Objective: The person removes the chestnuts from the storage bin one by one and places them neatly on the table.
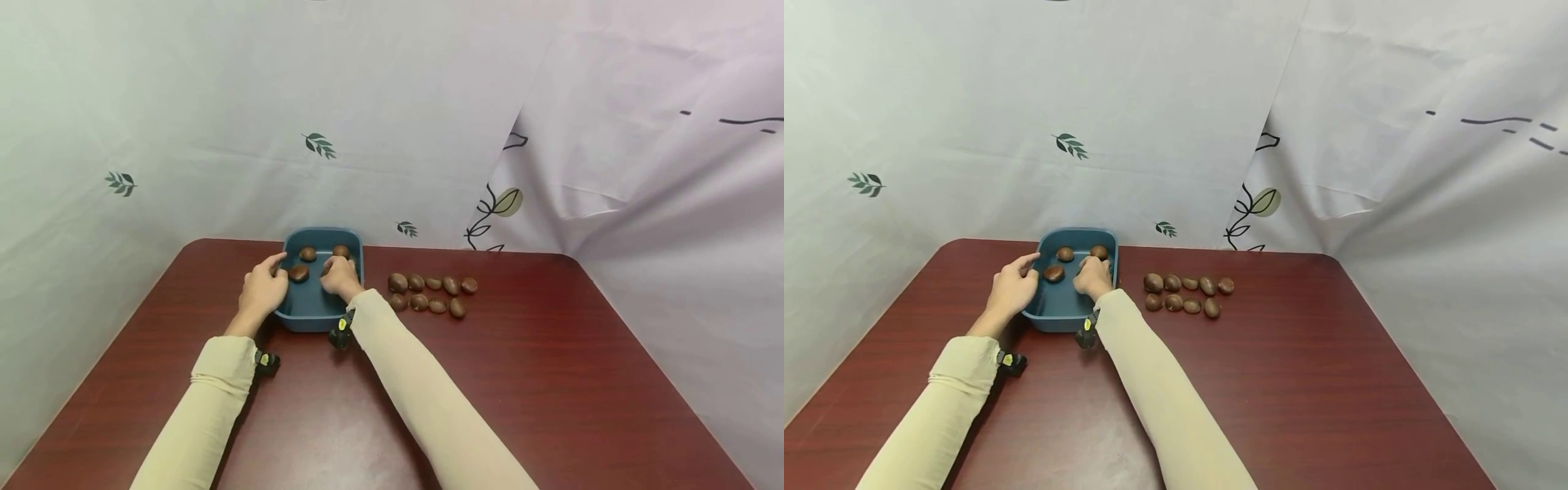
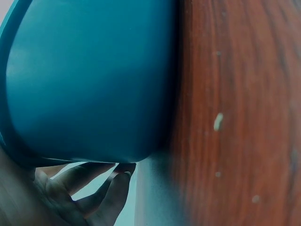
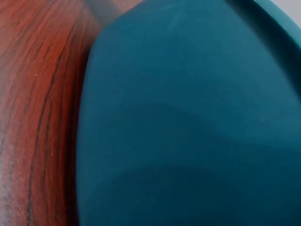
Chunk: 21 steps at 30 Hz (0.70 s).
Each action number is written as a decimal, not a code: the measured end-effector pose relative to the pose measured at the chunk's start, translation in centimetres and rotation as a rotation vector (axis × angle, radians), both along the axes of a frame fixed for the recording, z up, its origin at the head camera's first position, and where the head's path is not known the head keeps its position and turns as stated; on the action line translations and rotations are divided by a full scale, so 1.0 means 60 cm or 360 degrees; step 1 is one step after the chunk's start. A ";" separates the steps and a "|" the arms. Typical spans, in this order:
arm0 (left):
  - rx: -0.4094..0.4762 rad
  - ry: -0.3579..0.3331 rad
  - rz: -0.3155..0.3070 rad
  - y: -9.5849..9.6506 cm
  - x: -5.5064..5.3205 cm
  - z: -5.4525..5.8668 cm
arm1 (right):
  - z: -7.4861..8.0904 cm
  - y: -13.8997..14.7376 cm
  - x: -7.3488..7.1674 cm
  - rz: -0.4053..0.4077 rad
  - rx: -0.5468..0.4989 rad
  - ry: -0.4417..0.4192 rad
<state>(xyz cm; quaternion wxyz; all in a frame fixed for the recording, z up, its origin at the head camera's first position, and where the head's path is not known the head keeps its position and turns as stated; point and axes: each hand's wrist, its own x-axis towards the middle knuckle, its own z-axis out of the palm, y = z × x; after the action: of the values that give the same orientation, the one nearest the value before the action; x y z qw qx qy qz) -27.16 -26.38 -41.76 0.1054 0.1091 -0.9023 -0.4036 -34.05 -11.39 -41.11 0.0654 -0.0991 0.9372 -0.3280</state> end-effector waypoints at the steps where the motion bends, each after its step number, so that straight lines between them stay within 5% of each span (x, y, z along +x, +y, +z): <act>1: 0.0001 -0.0002 0.0001 0.000 0.000 -0.001 | 0.000 0.000 0.000 -0.0009 -0.0011 -0.0007; 12: -0.0003 -0.0003 0.0018 0.003 -0.001 -0.002 | 0.003 0.009 0.006 0.0042 -0.0170 -0.0007; 21: -0.0010 -0.0032 0.0030 0.003 -0.002 0.003 | 0.040 0.038 0.032 0.0337 -0.0347 0.0145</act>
<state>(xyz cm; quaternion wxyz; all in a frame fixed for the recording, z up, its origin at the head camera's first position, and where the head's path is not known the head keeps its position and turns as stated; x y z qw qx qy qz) -27.26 -26.20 -41.58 0.1005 0.1214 -0.9034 -0.3987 -32.13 -9.10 -38.71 0.0459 -0.2185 0.8823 -0.4143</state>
